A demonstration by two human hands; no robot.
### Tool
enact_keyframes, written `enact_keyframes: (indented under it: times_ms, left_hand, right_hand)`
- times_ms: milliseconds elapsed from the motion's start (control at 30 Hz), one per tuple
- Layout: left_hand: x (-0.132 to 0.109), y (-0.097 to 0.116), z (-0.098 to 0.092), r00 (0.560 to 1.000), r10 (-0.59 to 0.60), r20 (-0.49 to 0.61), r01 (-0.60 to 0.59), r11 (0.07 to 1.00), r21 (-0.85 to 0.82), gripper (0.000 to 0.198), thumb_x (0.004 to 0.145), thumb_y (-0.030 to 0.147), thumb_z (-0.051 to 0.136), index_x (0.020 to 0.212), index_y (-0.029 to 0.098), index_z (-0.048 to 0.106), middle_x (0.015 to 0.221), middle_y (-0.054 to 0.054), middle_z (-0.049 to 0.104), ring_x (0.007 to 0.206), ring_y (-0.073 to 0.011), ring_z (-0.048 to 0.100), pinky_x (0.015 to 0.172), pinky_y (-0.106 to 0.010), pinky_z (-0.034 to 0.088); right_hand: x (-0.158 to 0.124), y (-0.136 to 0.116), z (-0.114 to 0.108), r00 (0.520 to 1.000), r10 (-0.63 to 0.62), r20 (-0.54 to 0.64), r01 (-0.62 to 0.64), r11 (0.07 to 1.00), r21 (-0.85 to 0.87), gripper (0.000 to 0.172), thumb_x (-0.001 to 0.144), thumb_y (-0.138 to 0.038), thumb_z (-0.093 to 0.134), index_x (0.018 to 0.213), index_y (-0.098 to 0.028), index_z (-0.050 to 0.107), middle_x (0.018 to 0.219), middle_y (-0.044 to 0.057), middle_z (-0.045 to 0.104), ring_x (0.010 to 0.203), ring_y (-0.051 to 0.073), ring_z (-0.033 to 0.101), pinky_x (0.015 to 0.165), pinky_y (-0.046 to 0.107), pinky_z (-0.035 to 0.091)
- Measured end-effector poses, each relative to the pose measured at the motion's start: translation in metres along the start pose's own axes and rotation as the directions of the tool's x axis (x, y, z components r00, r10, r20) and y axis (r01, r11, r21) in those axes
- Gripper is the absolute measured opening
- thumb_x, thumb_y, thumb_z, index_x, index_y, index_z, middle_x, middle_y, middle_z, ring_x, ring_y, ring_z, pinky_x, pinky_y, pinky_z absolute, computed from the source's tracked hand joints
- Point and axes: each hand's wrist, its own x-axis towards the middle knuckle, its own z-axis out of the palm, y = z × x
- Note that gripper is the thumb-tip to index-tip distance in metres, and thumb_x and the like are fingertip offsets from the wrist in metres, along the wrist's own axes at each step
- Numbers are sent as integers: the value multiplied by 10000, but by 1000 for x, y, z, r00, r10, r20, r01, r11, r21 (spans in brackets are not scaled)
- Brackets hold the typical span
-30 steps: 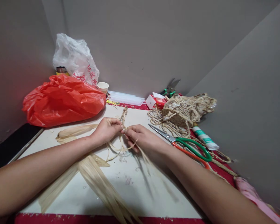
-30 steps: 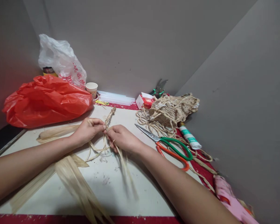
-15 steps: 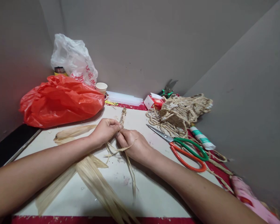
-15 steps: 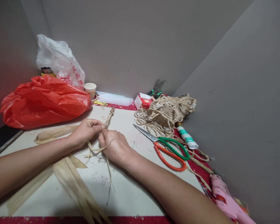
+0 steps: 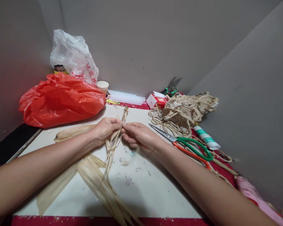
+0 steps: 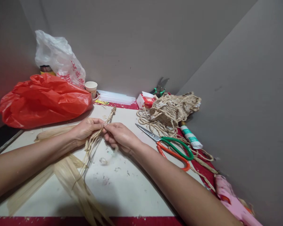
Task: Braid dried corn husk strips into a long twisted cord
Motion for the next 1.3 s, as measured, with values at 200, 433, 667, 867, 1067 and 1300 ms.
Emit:
enact_keyframes:
  times_ms: [200,433,667,867,1067,1300]
  left_hand:
    - [-2,-6,3,995,96,-27,-94,992,80,61,643,85,561,682,130,551,553,-20,630,532,-114,588,579,-223,451]
    - [-1,-2,-1,975,224,3,-215,931,297,69,652,176,609,701,129,593,618,-6,639,580,-99,562,581,-198,405]
    - [-1,6,-9,947,305,103,-308,763,568,169,714,206,555,795,127,681,698,-20,660,598,-109,534,587,-210,395]
    - [-12,15,-7,925,339,173,-340,533,775,238,751,148,467,828,140,692,657,-31,651,588,-135,545,577,-218,388]
    - [-26,7,3,885,448,127,-314,374,873,526,783,197,486,1308,172,455,609,-19,598,569,-173,548,559,-235,369]
    - [-39,-9,17,904,342,255,-265,-19,964,725,744,78,431,1429,211,238,659,-35,638,580,-197,582,618,-289,422]
  right_hand:
    - [2,-6,-8,979,181,89,-172,980,-101,400,799,-521,544,654,-154,480,421,-109,229,337,21,114,300,142,80]
    - [6,4,-21,940,158,303,-207,969,136,359,822,-413,567,623,-166,397,465,-114,203,377,21,74,313,129,88]
    - [4,10,-15,981,117,156,-143,975,168,344,779,-368,614,587,-161,418,420,-108,246,352,16,113,316,137,91]
    - [0,11,3,994,104,-26,-97,975,201,292,768,-344,595,586,-138,496,367,-110,243,325,16,113,316,152,77]
    - [-4,14,14,992,93,-84,-63,948,311,299,738,-369,620,605,-162,452,368,-118,234,332,15,106,330,153,74]
    - [-3,19,14,990,76,-117,-40,957,286,410,671,-315,651,507,-188,298,356,-101,274,326,5,147,328,155,94]
